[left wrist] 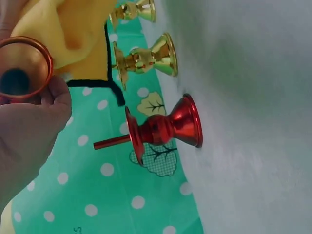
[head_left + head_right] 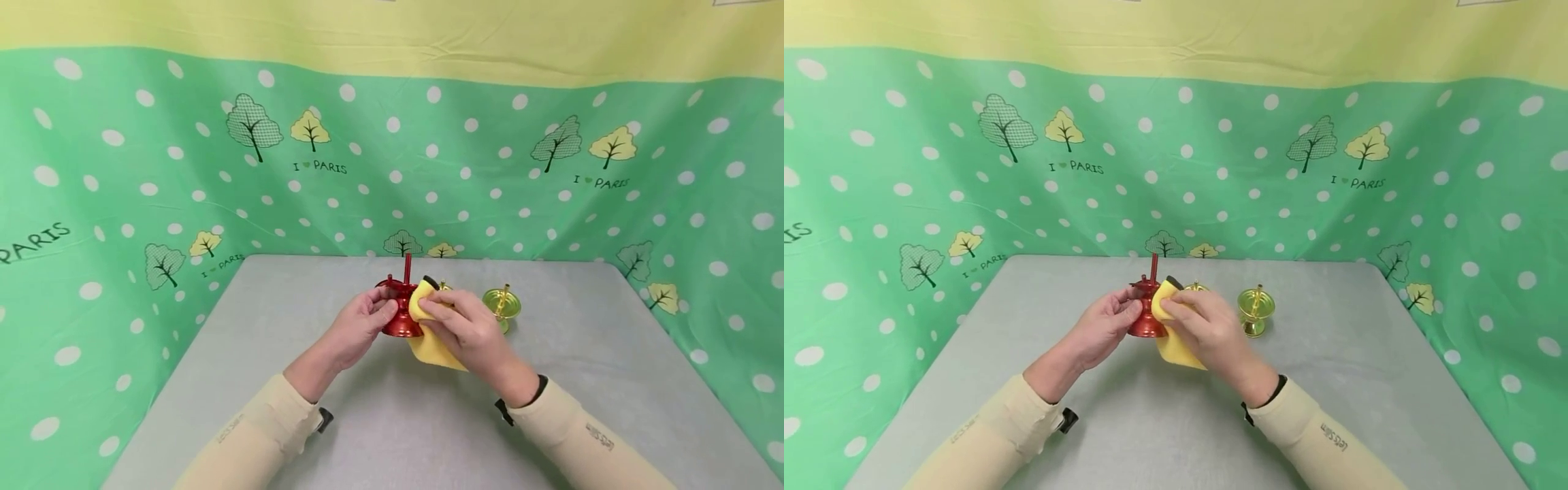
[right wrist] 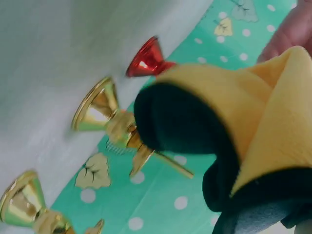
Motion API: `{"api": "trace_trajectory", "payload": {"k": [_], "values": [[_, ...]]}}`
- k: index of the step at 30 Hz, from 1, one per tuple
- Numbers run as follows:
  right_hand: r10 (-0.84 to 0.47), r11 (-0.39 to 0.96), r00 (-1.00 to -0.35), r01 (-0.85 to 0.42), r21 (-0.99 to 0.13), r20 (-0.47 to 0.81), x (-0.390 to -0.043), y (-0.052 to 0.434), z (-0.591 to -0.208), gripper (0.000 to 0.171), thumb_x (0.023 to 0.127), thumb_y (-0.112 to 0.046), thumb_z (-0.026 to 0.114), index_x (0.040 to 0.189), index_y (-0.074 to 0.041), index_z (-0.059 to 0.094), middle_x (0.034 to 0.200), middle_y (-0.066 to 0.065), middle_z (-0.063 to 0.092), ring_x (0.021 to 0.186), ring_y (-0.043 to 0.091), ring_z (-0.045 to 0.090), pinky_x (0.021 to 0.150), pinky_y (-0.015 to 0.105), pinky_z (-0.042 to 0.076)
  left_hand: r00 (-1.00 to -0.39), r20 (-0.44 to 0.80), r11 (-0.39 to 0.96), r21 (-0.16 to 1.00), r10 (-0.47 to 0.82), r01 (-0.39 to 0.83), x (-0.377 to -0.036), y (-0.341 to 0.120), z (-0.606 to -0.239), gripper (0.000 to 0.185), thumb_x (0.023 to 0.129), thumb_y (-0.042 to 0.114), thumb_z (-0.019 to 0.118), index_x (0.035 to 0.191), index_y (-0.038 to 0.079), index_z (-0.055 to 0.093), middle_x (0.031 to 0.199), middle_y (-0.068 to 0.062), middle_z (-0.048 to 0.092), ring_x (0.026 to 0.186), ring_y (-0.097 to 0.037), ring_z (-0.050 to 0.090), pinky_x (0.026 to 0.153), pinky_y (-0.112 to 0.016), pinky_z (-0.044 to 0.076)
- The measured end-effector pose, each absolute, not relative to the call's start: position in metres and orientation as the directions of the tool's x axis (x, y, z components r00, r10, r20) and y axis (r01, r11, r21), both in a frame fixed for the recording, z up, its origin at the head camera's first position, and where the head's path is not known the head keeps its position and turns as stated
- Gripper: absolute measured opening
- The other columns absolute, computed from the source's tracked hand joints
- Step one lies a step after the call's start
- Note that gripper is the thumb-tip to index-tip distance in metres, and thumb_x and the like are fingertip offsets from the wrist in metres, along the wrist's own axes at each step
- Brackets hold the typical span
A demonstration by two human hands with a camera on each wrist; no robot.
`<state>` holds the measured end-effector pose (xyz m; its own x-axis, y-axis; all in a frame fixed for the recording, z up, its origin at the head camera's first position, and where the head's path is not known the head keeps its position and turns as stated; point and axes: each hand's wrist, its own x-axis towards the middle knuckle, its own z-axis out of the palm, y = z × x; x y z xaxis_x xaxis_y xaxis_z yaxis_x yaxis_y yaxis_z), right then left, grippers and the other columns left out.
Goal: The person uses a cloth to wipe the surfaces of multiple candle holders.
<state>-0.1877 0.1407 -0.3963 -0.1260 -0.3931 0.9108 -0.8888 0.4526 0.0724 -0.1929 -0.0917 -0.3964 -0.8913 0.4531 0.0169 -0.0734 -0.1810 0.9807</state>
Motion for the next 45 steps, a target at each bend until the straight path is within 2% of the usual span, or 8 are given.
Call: {"api": "trace_trajectory", "payload": {"k": [7,12,17,21,25,31,38,45], "values": [[-0.393,0.457,-0.131,-0.887,0.07,0.91,-0.188,0.138,-0.398,0.023,0.103,-0.025,0.073,0.116,-0.007,0.08,0.103,0.012,0.074,0.088,0.026,0.07,0.077,0.04,0.061,-0.879,0.006,-0.178,0.98,0.477,-0.09,-0.192,-0.09,-0.397,0.055,0.101,0.028,0.075,0.14,-0.005,0.052,0.123,-0.004,0.064,0.111,-0.013,0.065,0.095,-0.023,0.058],[-0.407,0.528,-0.178,-0.846,0.072,0.896,-0.193,0.143,-0.404,0.022,0.105,-0.025,0.07,0.112,-0.008,0.081,0.102,0.012,0.075,0.088,0.028,0.072,0.078,0.041,0.062,-0.885,-0.001,-0.147,0.986,0.466,-0.079,-0.196,-0.094,-0.398,0.041,0.108,0.007,0.061,0.145,-0.009,0.052,0.122,-0.002,0.069,0.111,-0.011,0.066,0.098,-0.023,0.055],[-0.42,0.526,-0.151,-0.844,0.104,0.895,-0.191,0.142,-0.401,0.023,0.107,-0.026,0.067,0.114,-0.008,0.08,0.102,0.012,0.074,0.088,0.028,0.071,0.077,0.04,0.062,-0.877,-0.01,-0.058,0.997,0.48,-0.043,-0.195,-0.093,-0.397,0.052,0.11,0.022,0.061,0.152,-0.006,0.049,0.144,-0.015,0.064,0.121,-0.009,0.065,0.111,-0.027,0.05],[-0.457,0.468,-0.075,-0.867,0.168,0.887,-0.186,0.137,-0.396,0.02,0.107,-0.019,0.067,0.119,-0.008,0.079,0.103,0.01,0.074,0.087,0.026,0.069,0.075,0.039,0.059,-0.875,-0.007,-0.053,0.998,0.483,-0.037,-0.193,-0.089,-0.395,0.086,0.092,0.052,0.076,0.152,-0.004,0.051,0.142,-0.017,0.066,0.116,-0.011,0.068,0.105,-0.028,0.056],[-0.462,0.471,-0.06,-0.862,0.188,0.885,-0.184,0.134,-0.394,0.02,0.107,-0.016,0.067,0.119,-0.007,0.079,0.104,0.009,0.075,0.088,0.024,0.07,0.073,0.038,0.059,-0.885,0.005,-0.068,0.997,0.465,-0.03,-0.193,-0.09,-0.393,0.099,0.078,0.058,0.083,0.145,-0.008,0.056,0.132,-0.014,0.071,0.109,-0.01,0.07,0.094,-0.024,0.059],[-0.424,0.557,-0.136,-0.819,0.139,0.895,-0.189,0.14,-0.398,0.019,0.108,-0.02,0.066,0.111,-0.008,0.08,0.102,0.012,0.075,0.083,0.027,0.07,0.072,0.04,0.06,-0.916,-0.004,-0.109,0.993,0.401,-0.052,-0.195,-0.092,-0.391,0.076,0.091,0.036,0.081,0.146,-0.007,0.053,0.134,-0.014,0.069,0.11,-0.011,0.071,0.096,-0.025,0.059],[-0.452,0.464,-0.057,-0.867,0.18,0.89,-0.189,0.14,-0.396,0.023,0.107,-0.019,0.066,0.124,-0.008,0.078,0.105,0.012,0.075,0.089,0.026,0.07,0.076,0.04,0.06,-0.891,0.026,-0.112,0.993,0.454,-0.028,-0.194,-0.089,-0.394,0.068,0.102,0.036,0.068,0.152,-0.005,0.048,0.141,-0.019,0.065,0.113,-0.009,0.07,0.098,-0.024,0.059],[-0.455,0.513,-0.093,-0.84,0.176,0.886,-0.196,0.144,-0.401,0.021,0.109,-0.018,0.063,0.117,-0.008,0.08,0.103,0.011,0.075,0.089,0.026,0.07,0.076,0.039,0.061,-0.865,0.021,-0.148,0.987,0.501,-0.062,-0.195,-0.092,-0.396,0.061,0.104,0.027,0.07,0.149,-0.009,0.05,0.13,-0.005,0.067,0.112,-0.011,0.069,0.097,-0.023,0.058]]}}
